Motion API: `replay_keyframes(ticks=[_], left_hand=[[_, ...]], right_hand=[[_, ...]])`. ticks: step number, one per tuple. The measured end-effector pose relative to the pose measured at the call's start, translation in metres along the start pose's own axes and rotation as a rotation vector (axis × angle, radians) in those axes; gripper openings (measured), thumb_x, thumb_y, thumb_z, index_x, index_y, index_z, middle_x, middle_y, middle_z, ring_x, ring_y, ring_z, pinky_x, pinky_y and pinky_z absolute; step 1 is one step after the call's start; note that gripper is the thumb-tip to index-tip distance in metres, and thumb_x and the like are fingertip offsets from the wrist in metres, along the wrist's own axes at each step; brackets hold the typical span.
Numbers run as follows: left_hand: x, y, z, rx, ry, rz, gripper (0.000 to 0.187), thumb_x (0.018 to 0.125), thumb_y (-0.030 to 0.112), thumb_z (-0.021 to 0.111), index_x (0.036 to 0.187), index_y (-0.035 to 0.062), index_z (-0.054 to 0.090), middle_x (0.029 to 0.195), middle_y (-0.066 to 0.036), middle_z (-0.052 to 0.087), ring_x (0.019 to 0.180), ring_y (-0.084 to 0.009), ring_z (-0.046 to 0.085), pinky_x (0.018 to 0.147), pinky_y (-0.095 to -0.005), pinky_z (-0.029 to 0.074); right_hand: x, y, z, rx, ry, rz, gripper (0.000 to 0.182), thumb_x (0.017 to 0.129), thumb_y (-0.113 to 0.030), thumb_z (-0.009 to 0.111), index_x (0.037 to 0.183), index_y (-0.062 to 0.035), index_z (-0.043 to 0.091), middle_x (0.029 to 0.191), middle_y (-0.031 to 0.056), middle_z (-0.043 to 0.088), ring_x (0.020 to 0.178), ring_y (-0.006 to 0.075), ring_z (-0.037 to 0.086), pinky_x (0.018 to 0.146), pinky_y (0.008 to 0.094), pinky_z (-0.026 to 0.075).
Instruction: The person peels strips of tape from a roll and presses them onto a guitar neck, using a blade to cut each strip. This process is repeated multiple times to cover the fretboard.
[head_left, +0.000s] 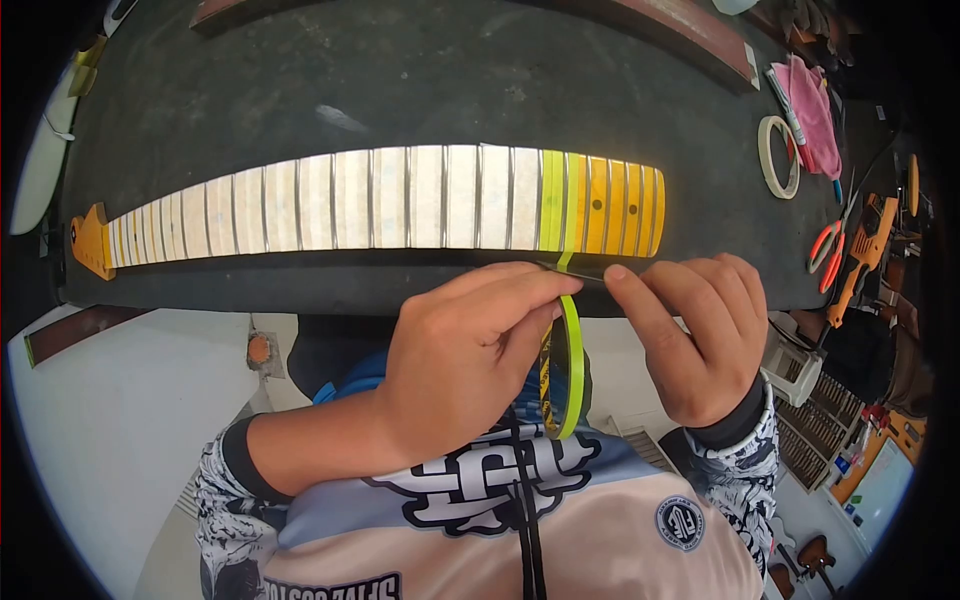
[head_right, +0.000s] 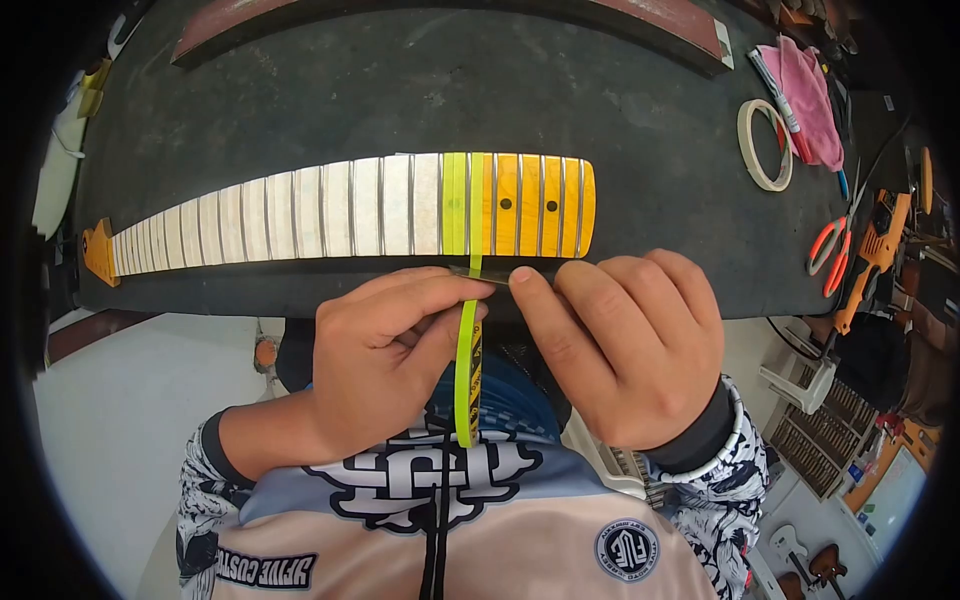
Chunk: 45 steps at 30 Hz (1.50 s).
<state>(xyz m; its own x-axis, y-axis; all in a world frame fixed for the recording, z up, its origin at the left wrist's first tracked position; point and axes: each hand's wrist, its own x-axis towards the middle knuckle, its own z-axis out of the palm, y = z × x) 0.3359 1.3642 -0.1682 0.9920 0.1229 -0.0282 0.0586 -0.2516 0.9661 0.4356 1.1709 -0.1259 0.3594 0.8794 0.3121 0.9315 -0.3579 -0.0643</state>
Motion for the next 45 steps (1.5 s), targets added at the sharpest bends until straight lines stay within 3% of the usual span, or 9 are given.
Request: replay_keyframes(ticks=[7, 13, 16, 23, 32, 35, 38, 41, 45], left_hand=[[-0.002, -0.004, -0.005, -0.042, -0.067, 0.049, 0.025, 0.087, -0.012, 0.067, 0.107, -0.0002, 0.076, 0.102, -0.015, 0.077, 0.089, -0.0223, 0.076, 0.078, -0.029, 0.06], [-0.005, -0.01, -0.019, -0.089, -0.157, 0.216, 0.026, 0.082, -0.013, 0.068, 0.102, 0.0007, 0.077, 0.102, -0.016, 0.078, 0.093, -0.0256, 0.077, 0.083, -0.0328, 0.061], [-0.008, -0.013, -0.024, -0.111, -0.18, 0.249, 0.026, 0.082, -0.014, 0.067, 0.101, 0.0006, 0.077, 0.102, -0.016, 0.078, 0.093, -0.0254, 0.077, 0.081, -0.033, 0.062], [-0.024, -0.011, -0.037, -0.091, -0.223, 0.251, 0.027, 0.083, -0.015, 0.067, 0.103, -0.0001, 0.077, 0.105, -0.017, 0.077, 0.087, -0.0225, 0.076, 0.075, -0.0302, 0.062], [-0.032, -0.003, -0.044, -0.128, -0.128, 0.28, 0.024, 0.086, -0.014, 0.07, 0.104, -0.0004, 0.077, 0.103, -0.016, 0.077, 0.082, -0.0186, 0.075, 0.072, -0.0275, 0.06], [-0.028, 0.009, -0.042, -0.1, -0.076, 0.33, 0.024, 0.084, -0.012, 0.074, 0.103, 0.0007, 0.078, 0.103, -0.015, 0.077, 0.087, -0.0198, 0.075, 0.076, -0.0279, 0.06], [-0.025, 0.012, -0.037, -0.126, -0.058, 0.336, 0.033, 0.085, -0.01, 0.076, 0.116, 0.0006, 0.073, 0.106, -0.015, 0.077, 0.093, -0.0181, 0.075, 0.08, -0.0286, 0.06], [-0.026, 0.013, -0.029, -0.191, -0.131, 0.264, 0.057, 0.09, -0.007, 0.072, 0.144, -0.0001, 0.055, 0.11, -0.016, 0.076, 0.096, -0.0147, 0.072, 0.081, -0.0284, 0.059], [-0.017, 0.019, -0.049, -0.144, -0.258, 0.212, 0.074, 0.091, -0.005, 0.07, 0.157, 0.0004, 0.036, 0.114, -0.017, 0.075, 0.099, -0.0158, 0.071, 0.088, -0.0284, 0.055]], right_hand=[[-0.009, 0.011, -0.004, 0.134, 0.035, 0.133, 0.034, 0.068, -0.007, 0.072, 0.102, -0.0044, 0.075, 0.092, 0.0076, 0.066, 0.076, 0.0239, 0.063, 0.072, 0.038, 0.05], [-0.052, 0.055, -0.006, 0.176, -0.045, 0.504, 0.026, 0.08, -0.002, 0.078, 0.106, -0.0049, 0.075, 0.1, 0.0119, 0.069, 0.093, 0.0299, 0.063, 0.084, 0.0379, 0.05], [-0.039, 0.038, 0.008, 0.1, 0.196, 0.55, 0.031, 0.081, -0.01, 0.081, 0.112, -0.0065, 0.075, 0.114, 0.0129, 0.069, 0.106, 0.0319, 0.061, 0.094, 0.0383, 0.049], [0.026, 0.006, 0.03, 0.144, 0.11, 0.216, 0.06, 0.079, -0.031, 0.084, 0.133, -0.0124, 0.066, 0.13, 0.0092, 0.067, 0.122, 0.0336, 0.061, 0.108, 0.0515, 0.044], [0.014, -0.001, 0.039, 0.03, 0.242, 0.166, 0.069, 0.077, -0.03, 0.087, 0.138, -0.0123, 0.06, 0.135, 0.0103, 0.063, 0.121, 0.0326, 0.06, 0.108, 0.0512, 0.044], [-0.009, -0.036, 0.031, 0.385, 0.454, 0.394, 0.069, 0.077, -0.024, 0.088, 0.137, -0.0074, 0.06, 0.133, 0.0155, 0.061, 0.12, 0.0347, 0.06, 0.106, 0.0468, 0.046], [-0.028, -0.086, 0.037, 1.088, 0.428, 0.573, 0.075, 0.087, -0.005, 0.081, 0.15, -0.0007, 0.039, 0.124, 0.0144, 0.064, 0.114, 0.0214, 0.064, 0.101, 0.0358, 0.05], [-0.022, -0.11, 0.041, 1.217, 0.488, 0.734, 0.065, 0.091, 0.008, 0.072, 0.146, 0.0003, 0.039, 0.101, 0.0104, 0.073, 0.091, 0.0159, 0.072, 0.085, 0.029, 0.057], [-0.023, -0.111, 0.028, 1.332, 0.488, 0.815, 0.058, 0.091, 0.005, 0.073, 0.141, 0.0002, 0.044, 0.101, 0.0114, 0.074, 0.094, 0.0159, 0.073, 0.085, 0.0285, 0.057]])
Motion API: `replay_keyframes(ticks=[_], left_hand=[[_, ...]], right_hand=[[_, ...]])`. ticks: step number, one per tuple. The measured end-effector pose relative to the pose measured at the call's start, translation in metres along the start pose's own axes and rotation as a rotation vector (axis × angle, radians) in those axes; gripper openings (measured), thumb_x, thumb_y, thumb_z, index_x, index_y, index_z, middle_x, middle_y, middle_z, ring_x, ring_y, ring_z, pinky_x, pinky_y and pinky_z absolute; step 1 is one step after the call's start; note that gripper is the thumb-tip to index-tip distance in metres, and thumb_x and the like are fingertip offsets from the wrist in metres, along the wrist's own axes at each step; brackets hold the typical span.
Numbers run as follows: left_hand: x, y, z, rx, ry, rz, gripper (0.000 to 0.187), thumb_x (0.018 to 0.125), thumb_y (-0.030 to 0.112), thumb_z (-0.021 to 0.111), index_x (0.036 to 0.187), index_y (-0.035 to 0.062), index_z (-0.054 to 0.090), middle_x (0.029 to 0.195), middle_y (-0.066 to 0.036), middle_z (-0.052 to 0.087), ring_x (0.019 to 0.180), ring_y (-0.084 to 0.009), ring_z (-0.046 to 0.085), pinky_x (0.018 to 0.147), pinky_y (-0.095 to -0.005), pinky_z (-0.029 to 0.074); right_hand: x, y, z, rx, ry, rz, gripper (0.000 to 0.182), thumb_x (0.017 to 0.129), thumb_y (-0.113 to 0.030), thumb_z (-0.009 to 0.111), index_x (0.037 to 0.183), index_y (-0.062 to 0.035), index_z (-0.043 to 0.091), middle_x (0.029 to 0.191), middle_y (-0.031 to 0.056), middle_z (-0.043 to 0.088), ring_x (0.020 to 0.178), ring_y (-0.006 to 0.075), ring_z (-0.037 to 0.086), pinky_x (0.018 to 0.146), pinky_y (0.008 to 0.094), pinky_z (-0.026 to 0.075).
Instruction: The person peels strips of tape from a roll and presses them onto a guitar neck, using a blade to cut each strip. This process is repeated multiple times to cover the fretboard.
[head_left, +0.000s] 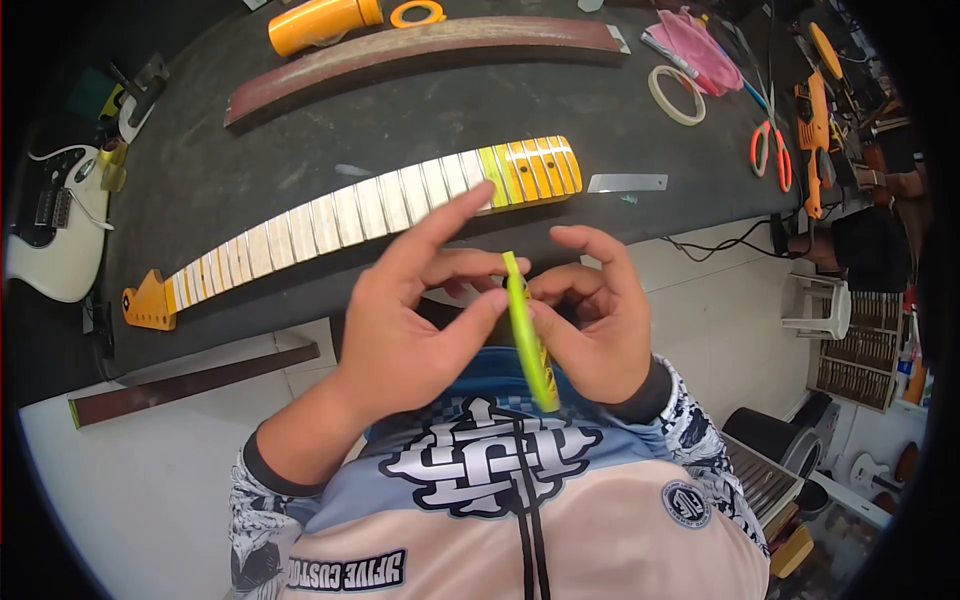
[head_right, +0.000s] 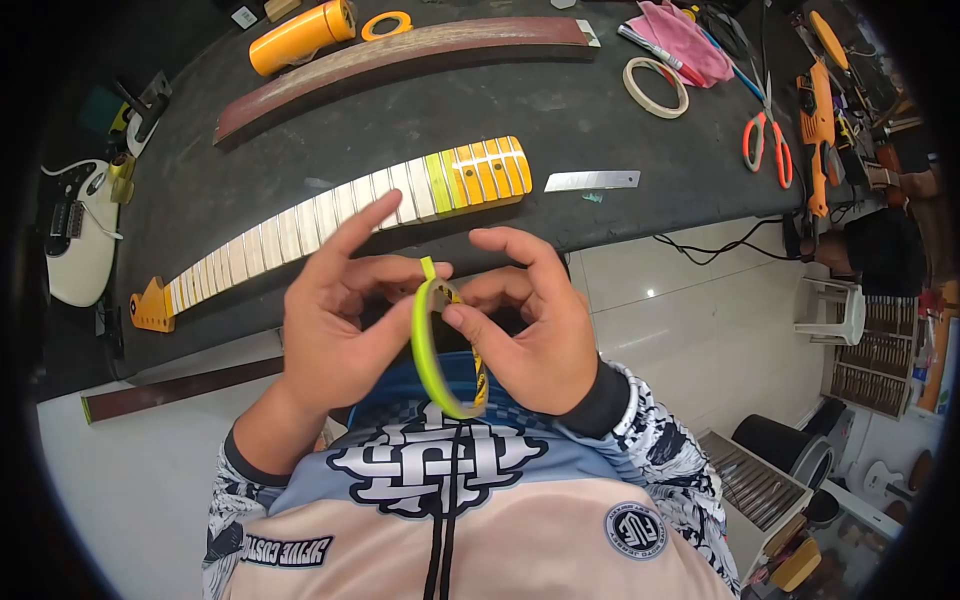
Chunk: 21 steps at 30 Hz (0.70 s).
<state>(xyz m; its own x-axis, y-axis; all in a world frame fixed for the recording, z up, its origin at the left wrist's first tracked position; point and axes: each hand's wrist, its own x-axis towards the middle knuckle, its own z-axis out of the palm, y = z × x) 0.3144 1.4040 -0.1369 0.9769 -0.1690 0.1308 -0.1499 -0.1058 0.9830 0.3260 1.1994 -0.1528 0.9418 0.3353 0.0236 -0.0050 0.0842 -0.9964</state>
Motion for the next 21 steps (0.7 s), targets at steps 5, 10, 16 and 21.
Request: replay_keyframes(ticks=[5, 10, 16, 21], left_hand=[[0.014, 0.015, -0.017, -0.047, 0.029, -0.196, 0.059, 0.092, 0.004, 0.072, 0.147, -0.0006, 0.05, 0.119, -0.016, 0.072, 0.101, -0.0165, 0.068, 0.089, -0.0297, 0.054], [0.032, 0.026, -0.023, -0.216, -0.173, -0.543, 0.031, 0.095, 0.012, 0.074, 0.122, -0.0019, 0.069, 0.105, -0.008, 0.074, 0.095, -0.0127, 0.069, 0.083, -0.0265, 0.054], [0.038, 0.018, -0.013, -0.122, -0.215, -0.534, 0.014, 0.095, 0.009, 0.075, 0.102, -0.0019, 0.072, 0.096, -0.004, 0.071, 0.089, -0.0091, 0.065, 0.079, -0.0247, 0.052], [0.047, 0.02, -0.014, 0.273, -0.101, -0.006, 0.007, 0.091, 0.004, 0.074, 0.091, -0.0018, 0.07, 0.092, -0.007, 0.069, 0.085, -0.0129, 0.062, 0.076, -0.0269, 0.049]], right_hand=[[0.0, 0.004, -0.005, -0.127, 0.004, -0.022, 0.053, 0.09, 0.004, 0.075, 0.136, -0.0015, 0.048, 0.096, 0.0115, 0.077, 0.09, 0.0161, 0.075, 0.081, 0.0271, 0.057], [-0.001, 0.012, -0.008, -0.233, 0.018, -0.108, 0.052, 0.088, 0.004, 0.077, 0.133, -0.0031, 0.052, 0.095, 0.0118, 0.077, 0.086, 0.0169, 0.076, 0.078, 0.0271, 0.058], [0.001, 0.016, -0.015, -0.285, 0.004, -0.129, 0.05, 0.087, 0.004, 0.077, 0.13, -0.0037, 0.053, 0.094, 0.0124, 0.076, 0.088, 0.0179, 0.076, 0.078, 0.0276, 0.058], [0.002, 0.013, -0.011, -0.166, -0.066, 0.157, 0.054, 0.088, 0.007, 0.073, 0.135, -0.0036, 0.047, 0.1, 0.0142, 0.073, 0.082, 0.0177, 0.074, 0.071, 0.0279, 0.056]])
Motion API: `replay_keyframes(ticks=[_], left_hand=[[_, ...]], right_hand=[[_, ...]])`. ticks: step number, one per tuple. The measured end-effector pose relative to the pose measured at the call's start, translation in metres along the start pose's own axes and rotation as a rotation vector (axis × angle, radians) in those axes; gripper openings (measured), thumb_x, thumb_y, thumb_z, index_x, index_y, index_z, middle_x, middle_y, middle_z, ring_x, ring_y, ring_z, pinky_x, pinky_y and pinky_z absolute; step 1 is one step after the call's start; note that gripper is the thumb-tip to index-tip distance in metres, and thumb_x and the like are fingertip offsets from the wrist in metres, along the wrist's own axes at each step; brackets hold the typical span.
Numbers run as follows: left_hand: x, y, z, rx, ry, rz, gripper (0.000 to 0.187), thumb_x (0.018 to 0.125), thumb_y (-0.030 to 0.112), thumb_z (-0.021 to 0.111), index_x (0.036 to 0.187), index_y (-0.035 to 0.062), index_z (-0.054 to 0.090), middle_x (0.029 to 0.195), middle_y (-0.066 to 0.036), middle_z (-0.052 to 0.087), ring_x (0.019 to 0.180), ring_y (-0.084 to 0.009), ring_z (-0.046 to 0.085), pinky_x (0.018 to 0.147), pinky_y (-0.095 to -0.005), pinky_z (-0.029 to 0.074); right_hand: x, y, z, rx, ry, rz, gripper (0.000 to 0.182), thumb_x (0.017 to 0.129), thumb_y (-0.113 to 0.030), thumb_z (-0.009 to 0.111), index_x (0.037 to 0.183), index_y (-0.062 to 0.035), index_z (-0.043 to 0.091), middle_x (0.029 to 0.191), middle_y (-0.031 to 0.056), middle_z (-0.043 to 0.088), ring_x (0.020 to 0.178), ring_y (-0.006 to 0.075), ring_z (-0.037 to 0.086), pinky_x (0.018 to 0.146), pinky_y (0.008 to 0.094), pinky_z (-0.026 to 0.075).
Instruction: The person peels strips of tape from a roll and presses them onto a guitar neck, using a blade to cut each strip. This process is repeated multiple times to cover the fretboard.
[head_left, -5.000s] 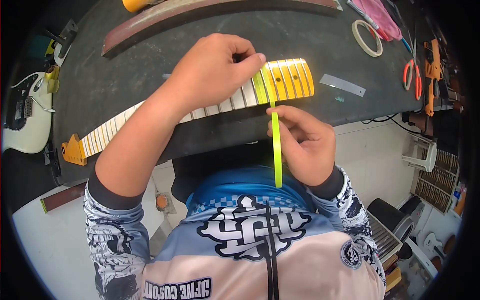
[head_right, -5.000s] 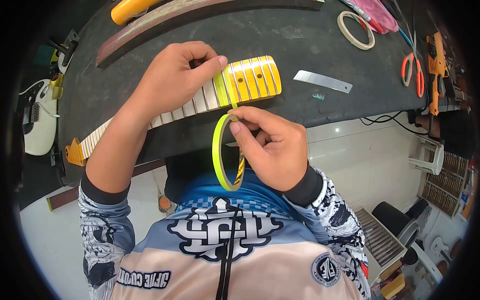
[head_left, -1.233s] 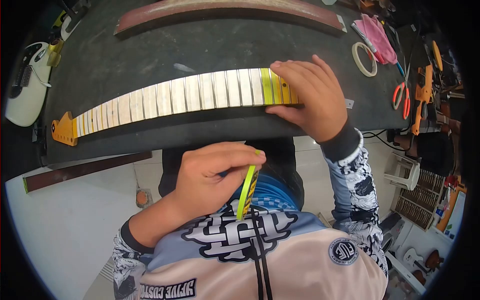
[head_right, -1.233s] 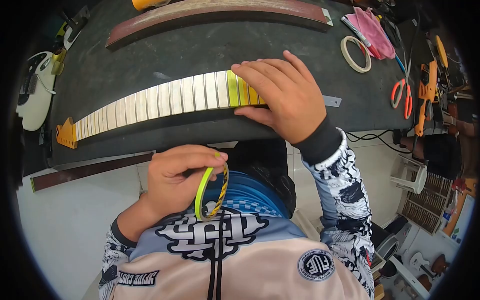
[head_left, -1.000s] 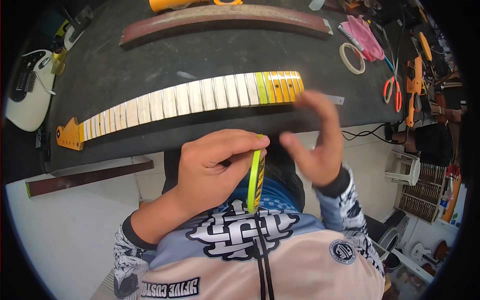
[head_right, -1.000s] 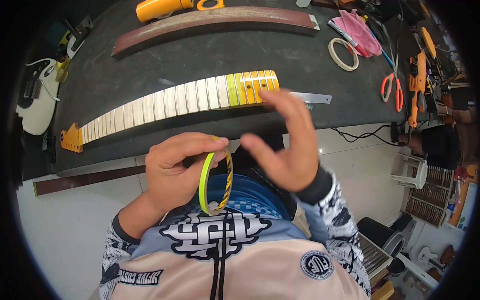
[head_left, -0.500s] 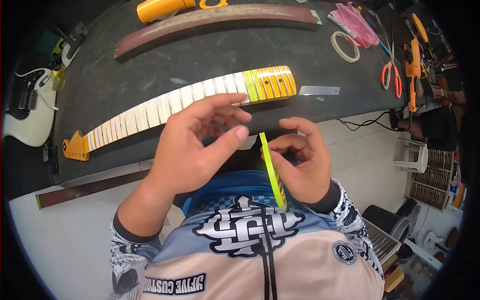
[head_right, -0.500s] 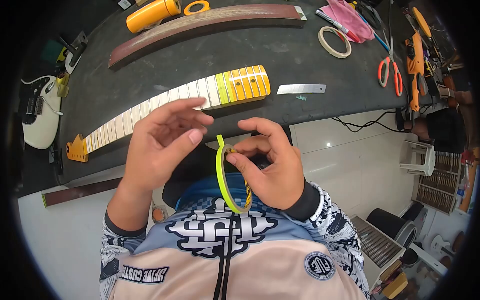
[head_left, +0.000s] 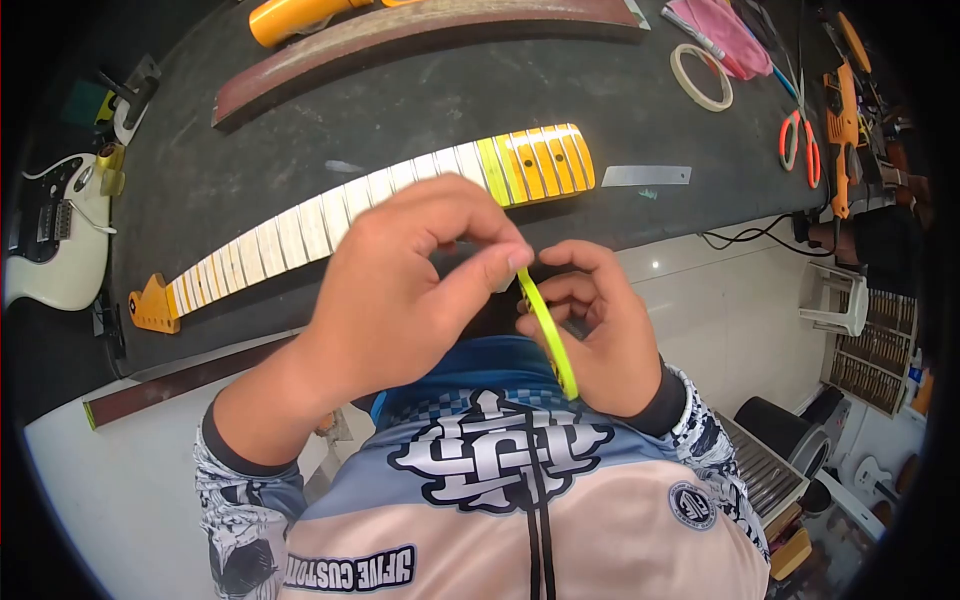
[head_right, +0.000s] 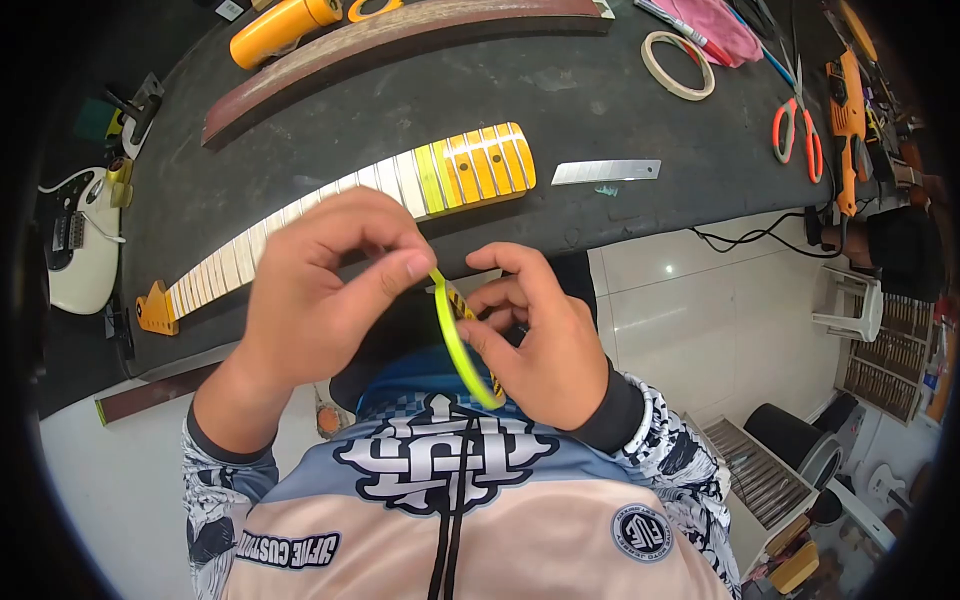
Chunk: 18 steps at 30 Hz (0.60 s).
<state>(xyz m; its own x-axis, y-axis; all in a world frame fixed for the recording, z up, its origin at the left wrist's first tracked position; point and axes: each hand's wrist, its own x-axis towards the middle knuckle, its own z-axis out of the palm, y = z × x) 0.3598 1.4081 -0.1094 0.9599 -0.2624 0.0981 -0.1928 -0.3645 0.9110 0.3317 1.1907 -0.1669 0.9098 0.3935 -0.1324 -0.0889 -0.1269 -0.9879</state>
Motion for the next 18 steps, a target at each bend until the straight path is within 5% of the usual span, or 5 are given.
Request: replay_keyframes(ticks=[4, 5, 9, 13, 18], left_hand=[[0.03, 0.007, -0.016, 0.18, 0.113, 0.14, 0.006, 0.089, 0.001, 0.074, 0.088, -0.0029, 0.07, 0.091, -0.007, 0.068, 0.084, -0.0122, 0.061, 0.074, -0.0263, 0.048], [0.038, 0.006, -0.019, 0.166, 0.109, 0.12, 0.006, 0.09, 0.001, 0.073, 0.089, -0.0036, 0.07, 0.091, -0.006, 0.068, 0.084, -0.0113, 0.061, 0.073, -0.0254, 0.048], [0.062, -0.004, -0.023, 0.06, -0.021, -0.022, 0.009, 0.093, 0.004, 0.073, 0.093, -0.0031, 0.068, 0.093, -0.004, 0.066, 0.086, -0.0108, 0.06, 0.077, -0.0257, 0.048], [0.068, -0.021, -0.025, -0.084, -0.026, -0.029, 0.007, 0.092, 0.004, 0.071, 0.09, -0.0003, 0.066, 0.09, -0.002, 0.063, 0.085, -0.0097, 0.057, 0.077, -0.0259, 0.046], [0.081, -0.034, -0.025, -0.181, -0.057, -0.177, 0.008, 0.09, -0.002, 0.073, 0.084, -0.0031, 0.068, 0.092, -0.002, 0.064, 0.08, -0.0064, 0.058, 0.072, -0.0232, 0.047]], right_hand=[[-0.002, 0.001, -0.011, -0.06, -0.111, 0.164, 0.061, 0.087, 0.009, 0.069, 0.139, -0.005, 0.041, 0.107, 0.0146, 0.07, 0.074, 0.018, 0.072, 0.067, 0.029, 0.055], [0.0, -0.016, -0.015, -0.057, -0.168, 0.348, 0.075, 0.085, 0.01, 0.071, 0.148, -0.0073, 0.035, 0.118, 0.0168, 0.067, 0.086, 0.0214, 0.073, 0.077, 0.0315, 0.057], [0.004, -0.021, -0.02, -0.114, -0.187, -0.032, 0.109, 0.079, 0.009, 0.08, 0.162, -0.0084, 0.011, 0.147, 0.0229, 0.051, 0.125, 0.0305, 0.061, 0.11, 0.0428, 0.046], [0.02, -0.025, -0.022, -0.14, -0.256, -0.207, 0.067, 0.081, 0.006, 0.076, 0.142, -0.0068, 0.053, 0.137, 0.0149, 0.057, 0.127, 0.0277, 0.058, 0.107, 0.0382, 0.047], [0.028, -0.025, -0.019, 0.108, -0.245, -0.017, 0.05, 0.09, 0.003, 0.066, 0.138, -0.007, 0.055, 0.109, 0.0121, 0.071, 0.091, 0.0198, 0.073, 0.085, 0.0325, 0.058]])
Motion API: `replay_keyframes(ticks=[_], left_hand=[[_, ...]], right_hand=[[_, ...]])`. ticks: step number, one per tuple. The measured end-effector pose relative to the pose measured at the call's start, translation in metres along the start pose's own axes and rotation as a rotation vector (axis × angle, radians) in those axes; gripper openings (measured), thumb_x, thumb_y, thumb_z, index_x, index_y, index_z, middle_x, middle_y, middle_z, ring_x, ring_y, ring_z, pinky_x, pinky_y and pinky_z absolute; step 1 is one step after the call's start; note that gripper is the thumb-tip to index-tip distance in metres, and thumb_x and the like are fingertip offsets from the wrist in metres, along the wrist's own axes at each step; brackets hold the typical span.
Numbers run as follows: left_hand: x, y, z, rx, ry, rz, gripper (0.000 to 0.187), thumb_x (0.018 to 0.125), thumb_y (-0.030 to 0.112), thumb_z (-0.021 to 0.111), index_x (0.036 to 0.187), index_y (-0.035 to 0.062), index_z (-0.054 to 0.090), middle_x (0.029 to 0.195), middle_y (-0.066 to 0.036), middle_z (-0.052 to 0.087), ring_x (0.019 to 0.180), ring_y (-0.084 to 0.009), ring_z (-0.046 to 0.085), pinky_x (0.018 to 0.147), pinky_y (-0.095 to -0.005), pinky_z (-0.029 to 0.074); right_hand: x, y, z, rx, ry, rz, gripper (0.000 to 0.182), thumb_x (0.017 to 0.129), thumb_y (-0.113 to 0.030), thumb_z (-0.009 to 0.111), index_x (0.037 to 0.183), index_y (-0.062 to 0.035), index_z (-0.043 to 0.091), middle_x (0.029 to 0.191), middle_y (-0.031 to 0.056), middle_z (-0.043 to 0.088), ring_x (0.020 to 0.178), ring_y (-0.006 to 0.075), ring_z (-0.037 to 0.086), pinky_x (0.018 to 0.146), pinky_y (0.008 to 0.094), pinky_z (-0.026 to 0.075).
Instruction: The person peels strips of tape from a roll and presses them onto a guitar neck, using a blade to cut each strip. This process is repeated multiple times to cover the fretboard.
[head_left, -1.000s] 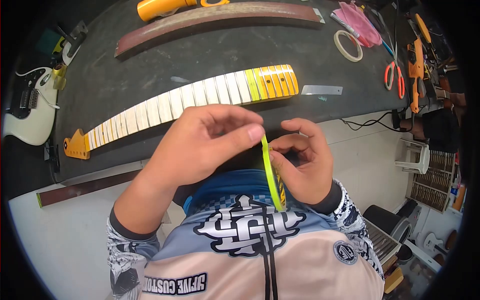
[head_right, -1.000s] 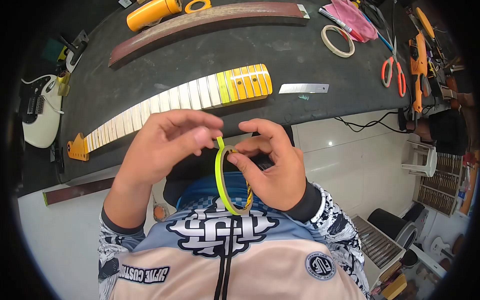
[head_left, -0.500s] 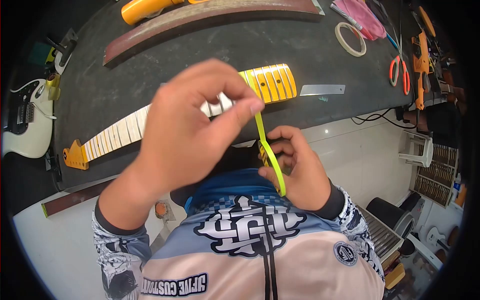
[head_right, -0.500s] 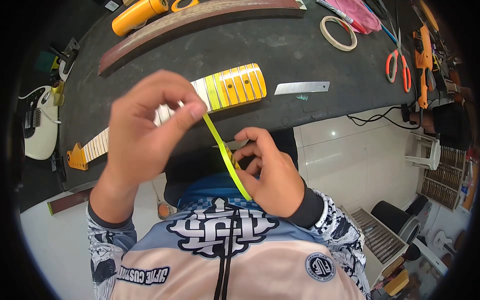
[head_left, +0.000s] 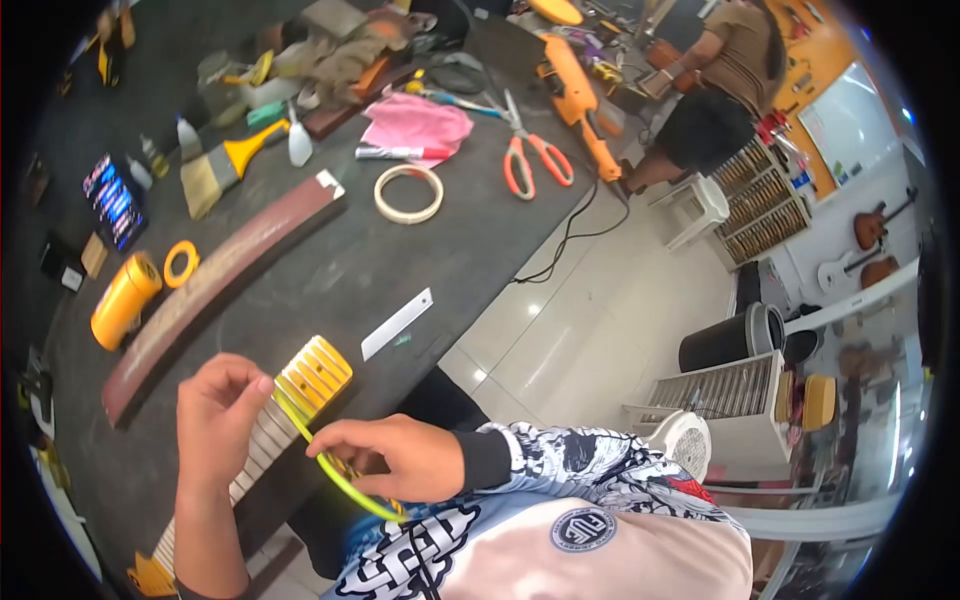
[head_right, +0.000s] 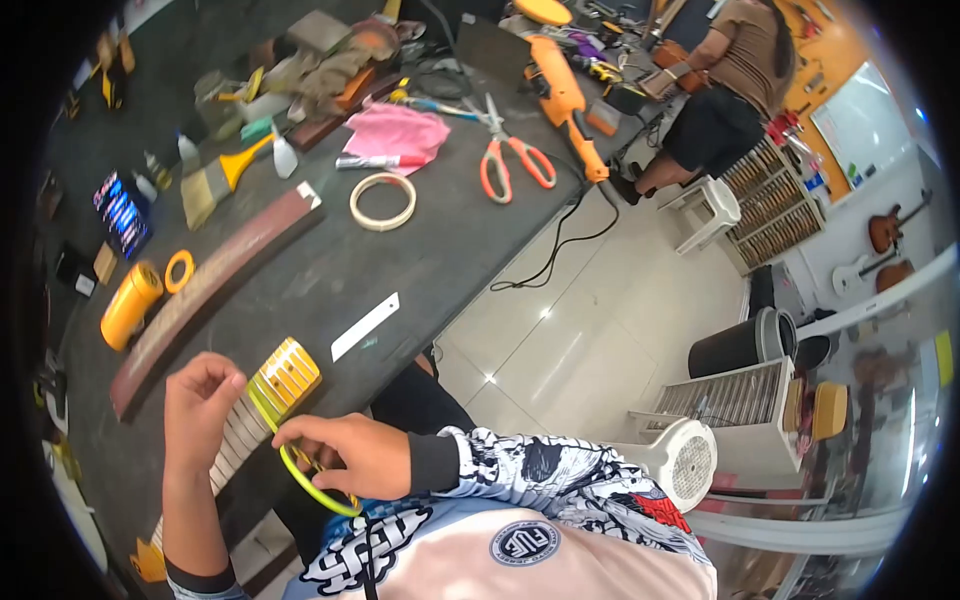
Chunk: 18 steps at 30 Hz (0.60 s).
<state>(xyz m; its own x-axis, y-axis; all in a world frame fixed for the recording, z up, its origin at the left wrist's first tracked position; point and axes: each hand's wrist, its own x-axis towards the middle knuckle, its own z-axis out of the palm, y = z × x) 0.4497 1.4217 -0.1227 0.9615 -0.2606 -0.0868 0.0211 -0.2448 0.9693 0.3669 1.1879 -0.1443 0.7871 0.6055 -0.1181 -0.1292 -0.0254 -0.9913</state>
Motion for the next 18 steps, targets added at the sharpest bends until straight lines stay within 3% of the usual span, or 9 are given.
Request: replay_keyframes(ticks=[3, 6, 7, 8, 10, 14, 18], left_hand=[[0.006, 0.001, -0.003, 0.035, -0.016, -0.006, 0.008, 0.089, -0.002, 0.073, 0.084, -0.0029, 0.068, 0.092, -0.003, 0.064, 0.08, -0.0061, 0.058, 0.071, -0.0229, 0.047], [0.006, -0.002, -0.003, 0.071, -0.045, 0.005, 0.008, 0.089, 0.0, 0.074, 0.084, -0.0023, 0.068, 0.088, -0.003, 0.065, 0.08, -0.0062, 0.059, 0.072, -0.0235, 0.047], [0.007, -0.002, -0.004, 0.106, -0.069, 0.023, 0.007, 0.088, 0.0, 0.074, 0.084, -0.002, 0.068, 0.086, -0.003, 0.066, 0.08, -0.0063, 0.059, 0.072, -0.0239, 0.048], [0.008, -0.003, -0.006, 0.143, -0.09, 0.027, 0.007, 0.088, 0.001, 0.074, 0.084, -0.0018, 0.068, 0.085, -0.002, 0.066, 0.08, -0.0064, 0.059, 0.072, -0.0243, 0.048], [0.012, -0.005, -0.005, 0.159, -0.105, 0.045, 0.009, 0.089, 0.006, 0.073, 0.084, -0.0001, 0.069, 0.083, 0.0, 0.064, 0.079, -0.0067, 0.055, 0.071, -0.0253, 0.045], [0.02, -0.014, -0.013, 0.198, -0.133, 0.116, 0.017, 0.096, 0.014, 0.073, 0.092, -0.0023, 0.07, 0.084, 0.0, 0.067, 0.08, -0.0077, 0.058, 0.072, -0.0266, 0.049], [0.017, -0.001, -0.016, 0.21, -0.126, -0.113, 0.019, 0.096, 0.017, 0.074, 0.093, -0.0019, 0.072, 0.082, 0.001, 0.067, 0.074, -0.0036, 0.057, 0.066, -0.0226, 0.048]], right_hand=[[0.004, 0.01, 0.003, -0.011, 0.056, -0.049, 0.048, 0.088, -0.001, 0.071, 0.132, -0.0095, 0.056, 0.092, 0.0107, 0.071, 0.078, 0.0218, 0.073, 0.074, 0.0355, 0.057], [0.003, 0.004, 0.002, -0.059, 0.055, 0.071, 0.042, 0.09, -0.005, 0.07, 0.131, -0.0095, 0.057, 0.09, 0.0112, 0.072, 0.078, 0.0227, 0.074, 0.074, 0.033, 0.058], [0.004, 0.015, 0.007, -0.02, 0.125, -0.027, 0.035, 0.093, -0.003, 0.069, 0.127, -0.0058, 0.061, 0.09, 0.0086, 0.075, 0.084, 0.0143, 0.075, 0.078, 0.0292, 0.059], [0.006, 0.018, 0.009, 0.034, 0.201, -0.13, 0.023, 0.094, -0.002, 0.068, 0.117, -0.0035, 0.067, 0.091, 0.0076, 0.075, 0.084, 0.0128, 0.074, 0.077, 0.0272, 0.059], [0.008, 0.008, 0.005, 0.054, 0.243, 0.011, 0.016, 0.095, 0.002, 0.066, 0.111, -0.0003, 0.07, 0.093, 0.0083, 0.075, 0.086, 0.0134, 0.074, 0.079, 0.0266, 0.059], [0.018, 0.027, 0.008, -0.026, 0.34, -0.203, 0.016, 0.094, 0.006, 0.065, 0.109, 0.0033, 0.072, 0.103, 0.0139, 0.074, 0.093, 0.0194, 0.076, 0.08, 0.0296, 0.061], [0.021, 0.029, 0.019, -0.017, 0.4, -0.163, 0.015, 0.092, 0.007, 0.068, 0.107, 0.005, 0.072, 0.101, 0.0128, 0.074, 0.091, 0.02, 0.077, 0.079, 0.0288, 0.062]])
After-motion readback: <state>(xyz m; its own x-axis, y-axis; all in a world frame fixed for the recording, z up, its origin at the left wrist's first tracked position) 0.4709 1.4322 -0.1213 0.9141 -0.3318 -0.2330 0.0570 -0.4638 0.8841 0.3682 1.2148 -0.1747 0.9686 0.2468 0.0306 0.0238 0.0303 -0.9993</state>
